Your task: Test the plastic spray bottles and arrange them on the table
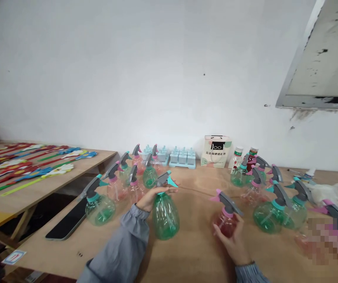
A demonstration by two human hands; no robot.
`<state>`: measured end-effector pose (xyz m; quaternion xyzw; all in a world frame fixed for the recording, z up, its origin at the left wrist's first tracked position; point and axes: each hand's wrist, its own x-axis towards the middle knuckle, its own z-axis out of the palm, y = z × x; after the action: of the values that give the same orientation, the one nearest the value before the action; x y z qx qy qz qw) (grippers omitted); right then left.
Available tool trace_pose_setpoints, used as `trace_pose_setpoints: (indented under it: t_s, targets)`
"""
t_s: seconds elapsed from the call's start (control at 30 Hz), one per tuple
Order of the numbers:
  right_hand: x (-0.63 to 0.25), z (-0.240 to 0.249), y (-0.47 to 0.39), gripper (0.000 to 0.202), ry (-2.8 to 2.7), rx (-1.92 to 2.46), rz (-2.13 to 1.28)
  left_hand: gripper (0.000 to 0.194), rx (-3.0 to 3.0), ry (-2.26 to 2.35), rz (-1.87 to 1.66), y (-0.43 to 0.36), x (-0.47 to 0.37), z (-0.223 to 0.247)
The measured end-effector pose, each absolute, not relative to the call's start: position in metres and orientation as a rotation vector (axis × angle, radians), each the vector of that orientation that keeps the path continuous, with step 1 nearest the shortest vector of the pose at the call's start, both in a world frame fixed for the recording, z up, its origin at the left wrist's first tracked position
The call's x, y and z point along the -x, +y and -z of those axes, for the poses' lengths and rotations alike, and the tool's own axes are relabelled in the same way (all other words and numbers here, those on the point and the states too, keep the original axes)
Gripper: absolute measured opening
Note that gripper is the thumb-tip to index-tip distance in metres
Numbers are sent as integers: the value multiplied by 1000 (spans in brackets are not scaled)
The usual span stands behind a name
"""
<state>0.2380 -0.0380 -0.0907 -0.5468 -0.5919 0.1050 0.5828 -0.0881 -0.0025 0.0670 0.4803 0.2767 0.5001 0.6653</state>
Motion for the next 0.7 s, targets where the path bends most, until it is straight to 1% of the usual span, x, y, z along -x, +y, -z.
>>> trace_pose_setpoints:
  t_s: [0.1, 0.27, 0.5, 0.7]
  targets:
    - [-222, 76, -1, 83, -1475, 1243, -286, 49, -1106, 626, -1053, 4, 96, -72]
    - [-224, 67, 37, 83, -1492, 1194, -319, 40, -1156, 657, -1093, 14, 105, -72]
    - [-231, 82, 30, 86, -1423, 1199, -303, 26, -1119, 784, -1204, 14, 100, -56]
    - [-232, 84, 28, 85, -1425, 1193, -313, 23, -1184, 868, -1257, 6, 96, -48]
